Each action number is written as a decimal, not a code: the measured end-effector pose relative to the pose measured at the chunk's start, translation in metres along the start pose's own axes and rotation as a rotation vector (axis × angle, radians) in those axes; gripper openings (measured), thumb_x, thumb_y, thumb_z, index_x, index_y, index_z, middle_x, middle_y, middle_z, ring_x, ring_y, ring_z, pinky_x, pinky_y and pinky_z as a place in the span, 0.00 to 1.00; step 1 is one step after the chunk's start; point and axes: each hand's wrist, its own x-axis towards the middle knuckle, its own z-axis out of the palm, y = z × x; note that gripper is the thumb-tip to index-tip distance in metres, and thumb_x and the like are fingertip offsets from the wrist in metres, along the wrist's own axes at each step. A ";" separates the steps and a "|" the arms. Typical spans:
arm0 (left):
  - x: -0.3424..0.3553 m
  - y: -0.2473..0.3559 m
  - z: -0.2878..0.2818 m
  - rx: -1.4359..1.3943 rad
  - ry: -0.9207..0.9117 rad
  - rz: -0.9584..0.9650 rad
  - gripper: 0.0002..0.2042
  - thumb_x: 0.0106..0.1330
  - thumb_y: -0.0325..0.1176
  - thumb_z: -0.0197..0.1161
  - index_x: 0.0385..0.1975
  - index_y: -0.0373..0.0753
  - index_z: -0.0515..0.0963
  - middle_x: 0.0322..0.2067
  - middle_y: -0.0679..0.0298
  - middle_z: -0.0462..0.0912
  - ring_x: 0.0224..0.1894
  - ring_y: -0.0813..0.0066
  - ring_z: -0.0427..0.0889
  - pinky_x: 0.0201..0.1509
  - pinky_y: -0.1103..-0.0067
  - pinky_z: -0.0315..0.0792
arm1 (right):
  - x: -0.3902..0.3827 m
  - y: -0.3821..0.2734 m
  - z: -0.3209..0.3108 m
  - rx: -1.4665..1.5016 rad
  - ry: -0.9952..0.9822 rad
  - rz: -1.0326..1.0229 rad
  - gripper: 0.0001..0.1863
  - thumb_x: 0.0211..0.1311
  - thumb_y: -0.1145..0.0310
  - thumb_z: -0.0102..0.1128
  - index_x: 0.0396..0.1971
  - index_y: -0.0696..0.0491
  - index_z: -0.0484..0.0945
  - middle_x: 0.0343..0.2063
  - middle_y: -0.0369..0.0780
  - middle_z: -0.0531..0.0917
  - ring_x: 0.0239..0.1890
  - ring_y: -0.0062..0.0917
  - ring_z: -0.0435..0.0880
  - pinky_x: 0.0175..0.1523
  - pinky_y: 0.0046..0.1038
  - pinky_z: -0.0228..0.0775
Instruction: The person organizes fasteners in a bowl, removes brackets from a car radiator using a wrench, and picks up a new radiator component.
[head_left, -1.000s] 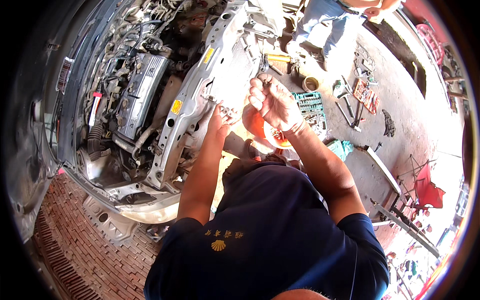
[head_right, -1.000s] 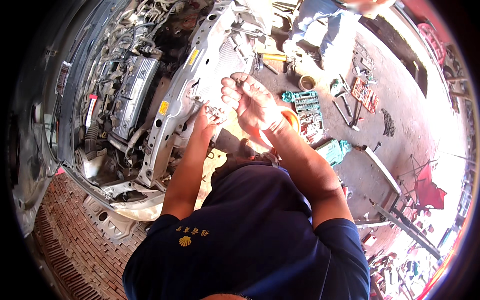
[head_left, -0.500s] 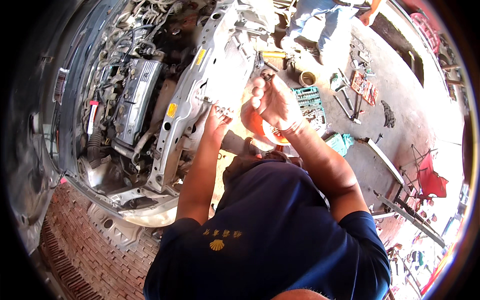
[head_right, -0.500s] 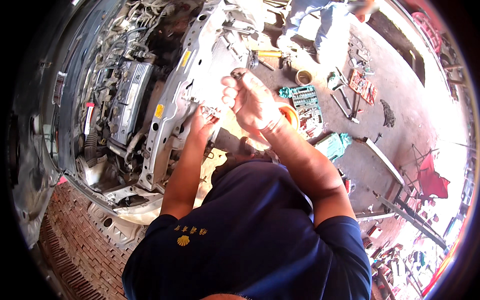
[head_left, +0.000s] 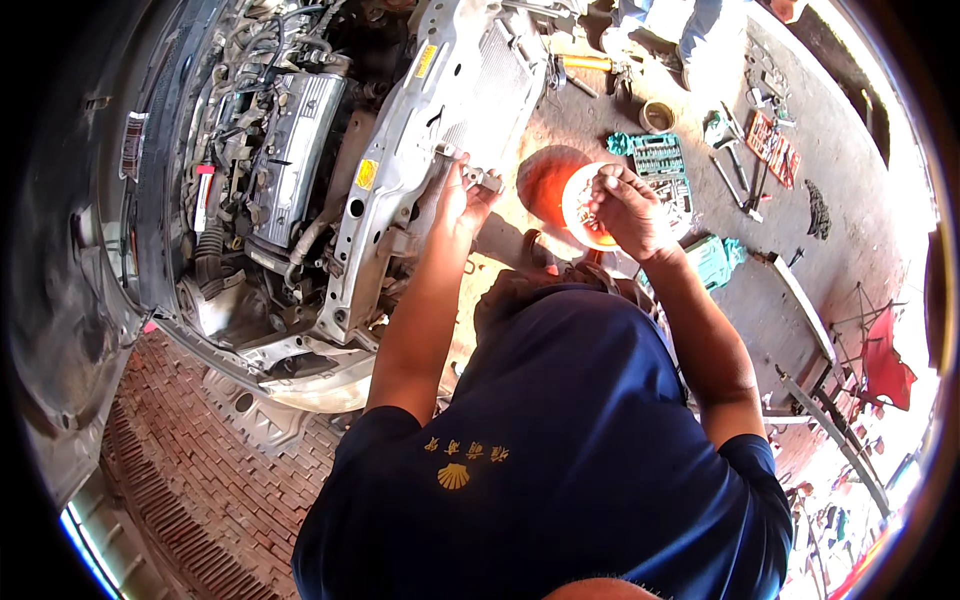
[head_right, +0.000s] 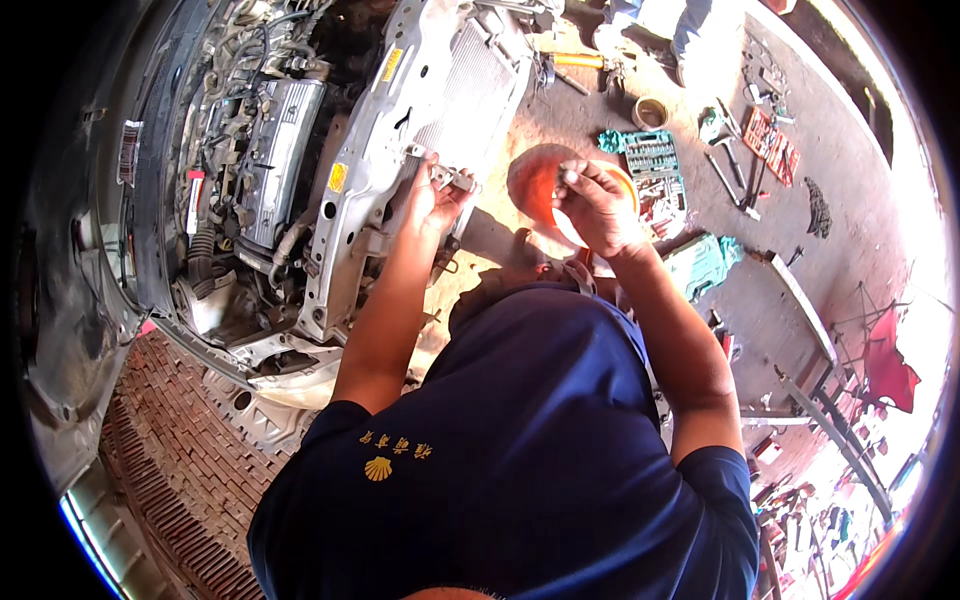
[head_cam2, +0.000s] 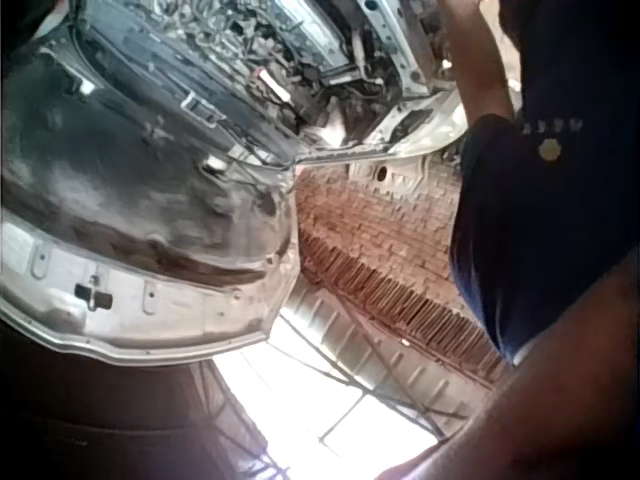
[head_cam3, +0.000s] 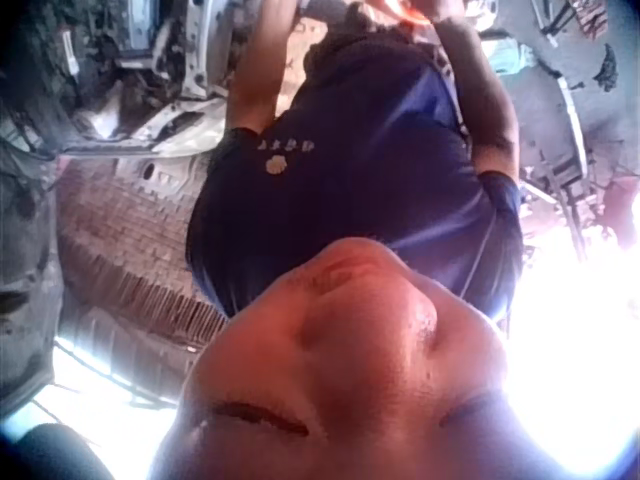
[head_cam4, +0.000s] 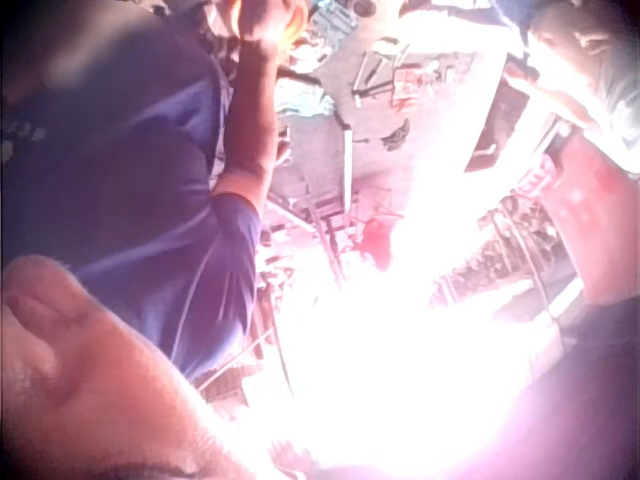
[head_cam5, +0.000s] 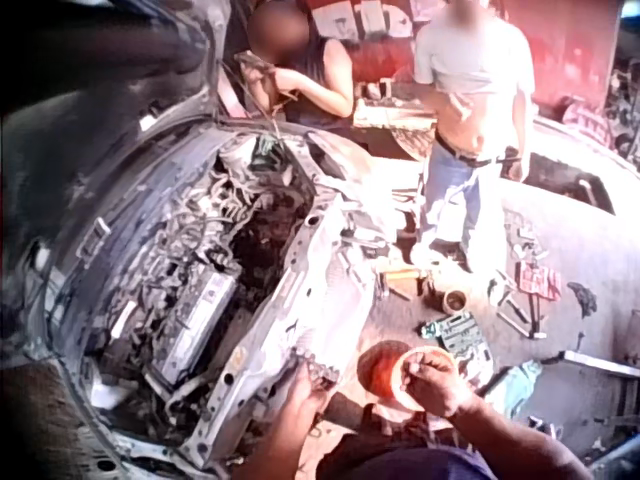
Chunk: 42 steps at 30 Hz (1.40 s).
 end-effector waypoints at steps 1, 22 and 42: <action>-0.002 0.001 0.003 0.002 -0.010 -0.018 0.25 0.66 0.52 0.69 0.46 0.33 0.76 0.45 0.47 0.80 0.49 0.52 0.82 0.60 0.53 0.79 | -0.007 0.000 -0.015 -0.011 0.041 0.001 0.06 0.71 0.69 0.63 0.44 0.53 0.82 0.35 0.34 0.83 0.40 0.22 0.82 0.51 0.29 0.76; -0.020 -0.007 0.040 0.018 -0.147 0.010 0.20 0.69 0.41 0.54 0.42 0.24 0.77 0.40 0.44 0.83 0.43 0.51 0.84 0.39 0.71 0.82 | -0.150 0.058 -0.229 0.018 0.819 -0.049 0.05 0.68 0.68 0.66 0.41 0.51 0.82 0.36 0.35 0.85 0.37 0.23 0.84 0.47 0.28 0.80; -0.012 -0.001 0.013 0.136 0.061 0.063 0.38 0.54 0.50 0.72 0.55 0.22 0.70 0.49 0.44 0.80 0.50 0.53 0.81 0.50 0.68 0.79 | -0.193 0.028 -0.368 -0.044 0.940 0.139 0.08 0.65 0.66 0.70 0.40 0.50 0.82 0.34 0.33 0.84 0.36 0.21 0.83 0.47 0.28 0.79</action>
